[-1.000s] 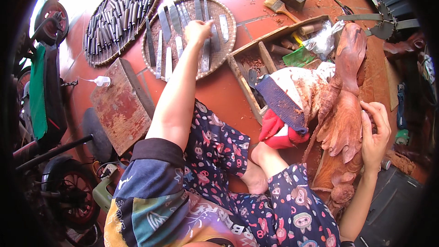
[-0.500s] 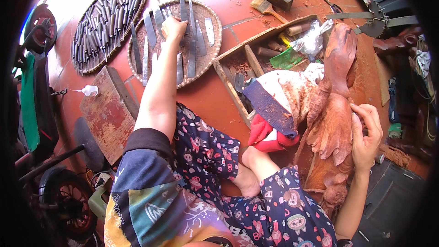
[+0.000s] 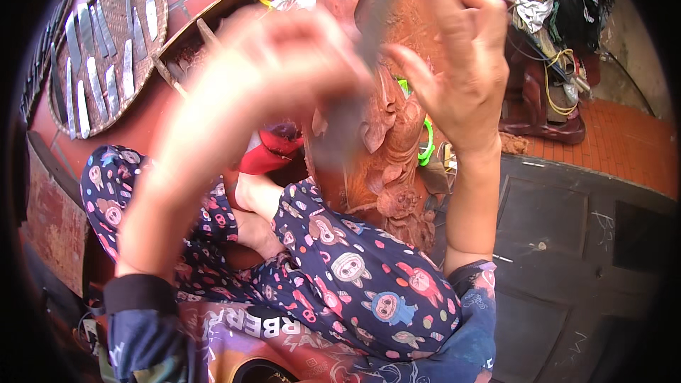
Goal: The person carves a wooden sculpture of a reclining figure using various carving knives. They switch between different tools to refine details on the figure's torso and limbs, occasionally pausing to select a new knife from a nearby tray.
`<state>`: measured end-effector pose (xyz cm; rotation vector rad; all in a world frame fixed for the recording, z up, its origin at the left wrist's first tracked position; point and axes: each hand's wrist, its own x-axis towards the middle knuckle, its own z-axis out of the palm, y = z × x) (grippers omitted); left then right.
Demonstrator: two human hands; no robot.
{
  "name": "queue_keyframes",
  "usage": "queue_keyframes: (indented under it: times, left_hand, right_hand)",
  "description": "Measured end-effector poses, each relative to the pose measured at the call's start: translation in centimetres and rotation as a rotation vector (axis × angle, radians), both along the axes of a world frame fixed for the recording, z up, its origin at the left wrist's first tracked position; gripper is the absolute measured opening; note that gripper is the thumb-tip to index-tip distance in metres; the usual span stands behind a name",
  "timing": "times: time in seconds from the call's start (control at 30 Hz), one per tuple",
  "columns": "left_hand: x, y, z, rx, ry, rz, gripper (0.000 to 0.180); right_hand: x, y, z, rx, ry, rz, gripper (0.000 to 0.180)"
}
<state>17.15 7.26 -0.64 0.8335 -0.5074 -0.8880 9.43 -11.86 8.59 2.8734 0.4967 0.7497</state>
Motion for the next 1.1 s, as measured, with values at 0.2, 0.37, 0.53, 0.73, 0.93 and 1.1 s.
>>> queue_keyframes:
  times: [0.2, 0.37, 0.53, 0.73, 0.93, 1.1]
  left_hand:
    - [-11.8, 0.1, 2.3, -0.240, 0.075, 0.154, 0.038]
    - [-16.1, -0.3, -0.5, -0.248, -0.329, 0.482, 0.074]
    - [-16.9, -0.6, -1.3, -0.178, -0.303, 0.380, 0.085]
    - [-16.4, -1.8, -2.4, -0.197, -0.292, 0.419, 0.083]
    - [-15.5, -2.5, -1.3, -0.238, -0.267, 0.456, 0.089]
    - [-15.7, -2.4, -2.1, -0.174, -0.219, 0.495, 0.090]
  right_hand:
    - [-1.1, 1.0, -1.2, 0.216, 0.229, 0.022, 0.044]
    - [-3.1, 4.1, 1.6, 0.963, 0.600, -0.289, 0.040]
    - [-2.3, 3.0, 0.6, 1.026, 0.825, -0.351, 0.015]
    - [-1.9, 3.1, -1.9, 0.913, 0.721, -0.254, 0.009]
    - [-2.3, 2.4, -1.9, 0.801, 0.722, -0.150, 0.007]
    - [-1.6, 2.2, -4.1, 0.701, 0.713, -0.157, 0.015]
